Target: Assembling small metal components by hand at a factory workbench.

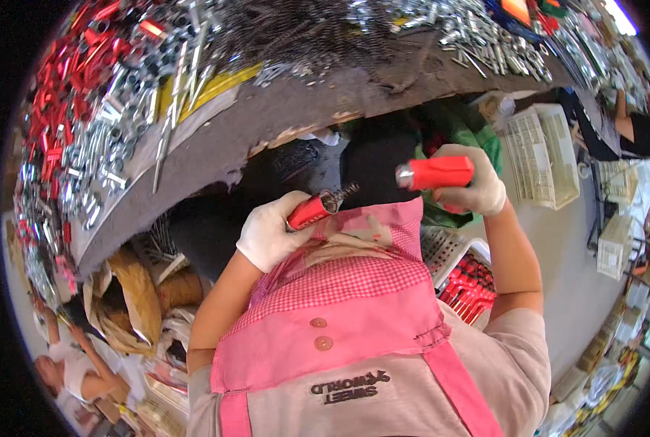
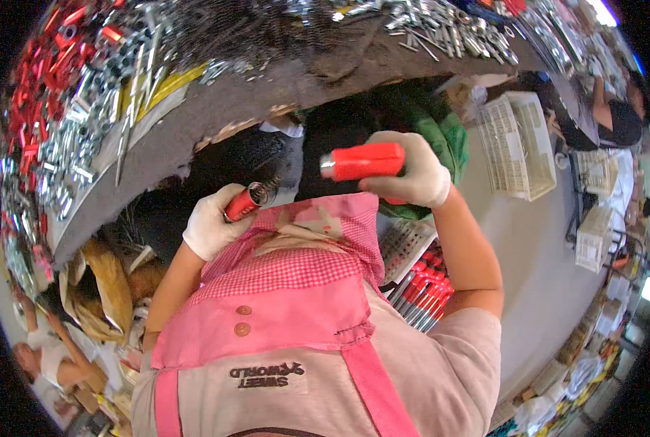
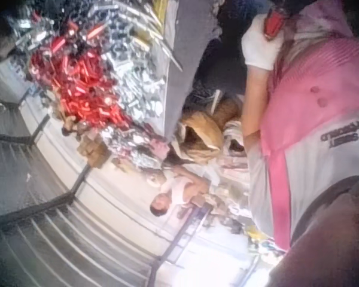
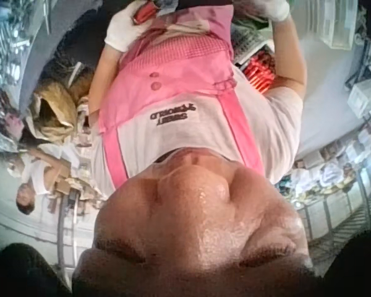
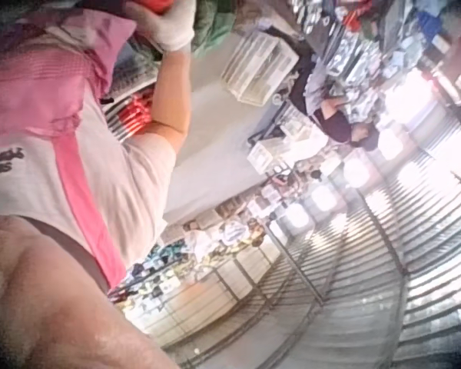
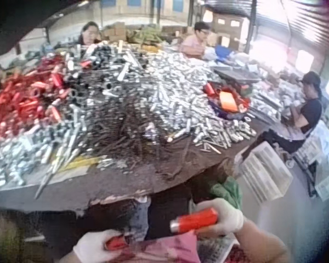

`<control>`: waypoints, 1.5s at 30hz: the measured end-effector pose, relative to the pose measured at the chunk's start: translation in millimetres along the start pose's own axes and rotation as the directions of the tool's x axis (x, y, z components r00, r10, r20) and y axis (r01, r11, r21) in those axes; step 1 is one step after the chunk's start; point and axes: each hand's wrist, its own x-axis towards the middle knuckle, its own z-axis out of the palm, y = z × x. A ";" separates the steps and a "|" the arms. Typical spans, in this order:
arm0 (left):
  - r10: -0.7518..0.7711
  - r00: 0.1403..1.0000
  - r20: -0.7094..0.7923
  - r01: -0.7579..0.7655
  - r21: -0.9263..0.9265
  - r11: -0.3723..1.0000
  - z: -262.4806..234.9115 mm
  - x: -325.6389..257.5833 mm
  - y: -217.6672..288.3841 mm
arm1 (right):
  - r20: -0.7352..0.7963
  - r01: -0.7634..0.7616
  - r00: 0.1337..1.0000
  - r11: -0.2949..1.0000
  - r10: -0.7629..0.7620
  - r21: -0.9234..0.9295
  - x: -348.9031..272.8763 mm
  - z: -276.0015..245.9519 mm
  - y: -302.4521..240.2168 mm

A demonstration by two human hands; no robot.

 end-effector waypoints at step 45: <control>0.215 0.811 0.544 0.123 -0.518 0.846 35.5 -57.5 -68.4 | 0.853 0.967 0.215 -0.019 -0.475 -0.254 79.5 112.6 -43.0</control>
